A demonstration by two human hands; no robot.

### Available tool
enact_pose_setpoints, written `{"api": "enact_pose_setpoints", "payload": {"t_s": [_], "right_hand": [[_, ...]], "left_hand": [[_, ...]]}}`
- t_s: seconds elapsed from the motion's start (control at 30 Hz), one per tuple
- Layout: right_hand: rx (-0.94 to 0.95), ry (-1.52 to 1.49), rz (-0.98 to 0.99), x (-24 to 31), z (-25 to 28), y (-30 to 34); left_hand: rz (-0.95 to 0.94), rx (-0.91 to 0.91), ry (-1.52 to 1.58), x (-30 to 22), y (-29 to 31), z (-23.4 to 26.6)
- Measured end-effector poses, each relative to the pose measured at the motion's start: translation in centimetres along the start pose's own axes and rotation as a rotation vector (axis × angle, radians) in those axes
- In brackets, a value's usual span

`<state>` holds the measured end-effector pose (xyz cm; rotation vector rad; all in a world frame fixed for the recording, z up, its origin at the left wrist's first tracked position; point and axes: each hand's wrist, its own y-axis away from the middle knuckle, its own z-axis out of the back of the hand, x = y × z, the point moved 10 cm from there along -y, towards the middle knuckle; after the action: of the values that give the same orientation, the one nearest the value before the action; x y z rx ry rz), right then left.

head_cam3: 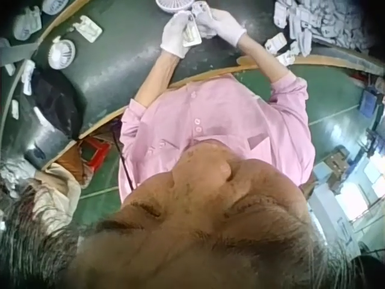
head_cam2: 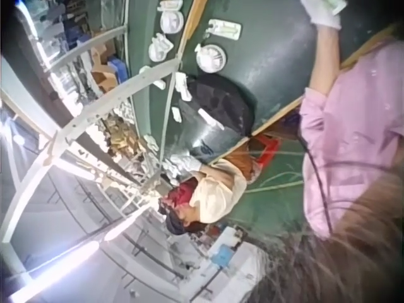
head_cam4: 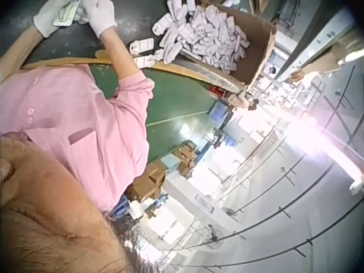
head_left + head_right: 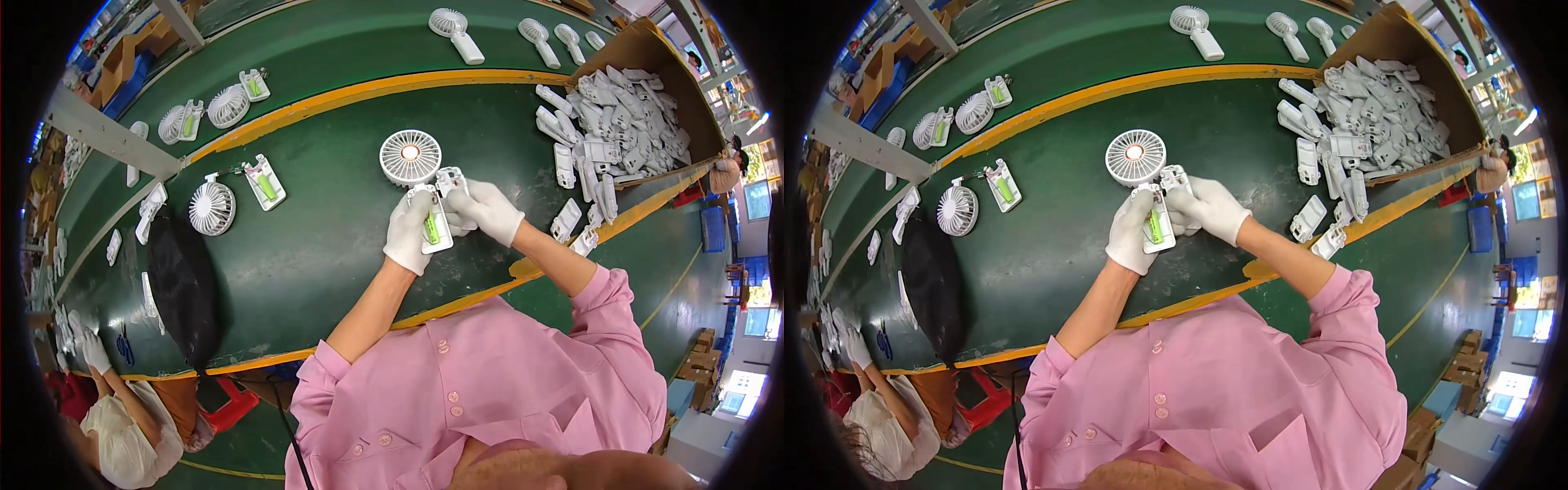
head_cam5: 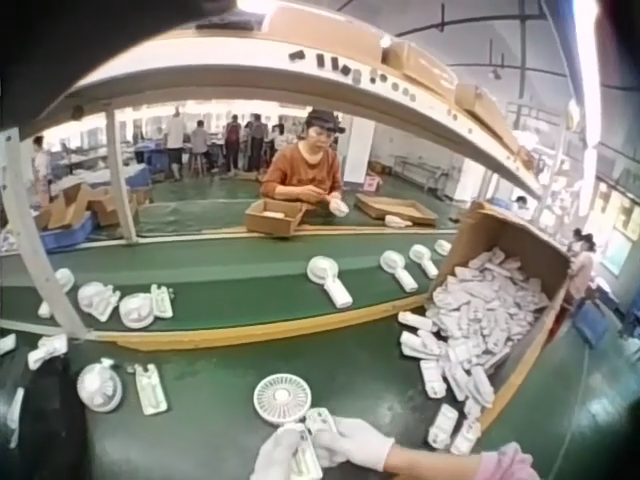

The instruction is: The person assembles portable fans by fitting circuit components into the handle bases, snapping plastic handle covers into place by hand, and placing the assembled fans onto the conveyor belt.

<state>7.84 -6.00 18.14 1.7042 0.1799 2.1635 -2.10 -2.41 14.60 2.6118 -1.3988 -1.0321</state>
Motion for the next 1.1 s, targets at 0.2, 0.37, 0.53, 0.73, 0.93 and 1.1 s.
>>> {"api": "enact_pose_setpoints", "payload": {"t_s": [0.2, 0.37, 0.53, 0.73, 0.93, 1.1], "right_hand": [[0.27, 0.091, -0.073, 2.1, -2.7, 2.1], [0.213, 0.31, -0.154, 2.4, -1.3, 2.6], [-0.121, 0.883, 0.229, 8.2, -0.8, 3.5], [-0.062, 1.19, 0.17, 8.9, -4.0, 3.2], [-0.002, 1.31, 0.116, 8.2, -4.3, 2.9], [0.177, 1.364, 0.055, 6.4, -4.0, 2.8]], "left_hand": [[-0.106, -0.112, -0.088, -0.1, -0.5, 1.6], [-0.032, -0.052, -0.042, 0.5, -0.8, 1.3], [0.053, 0.089, 0.247, 0.1, -0.2, -1.1], [0.1, 0.053, 0.282, 1.0, -0.6, -0.6], [0.066, 0.215, 0.276, 1.5, -0.4, -1.8], [-0.03, 0.343, 0.14, 1.2, 0.0, -2.5]]}}
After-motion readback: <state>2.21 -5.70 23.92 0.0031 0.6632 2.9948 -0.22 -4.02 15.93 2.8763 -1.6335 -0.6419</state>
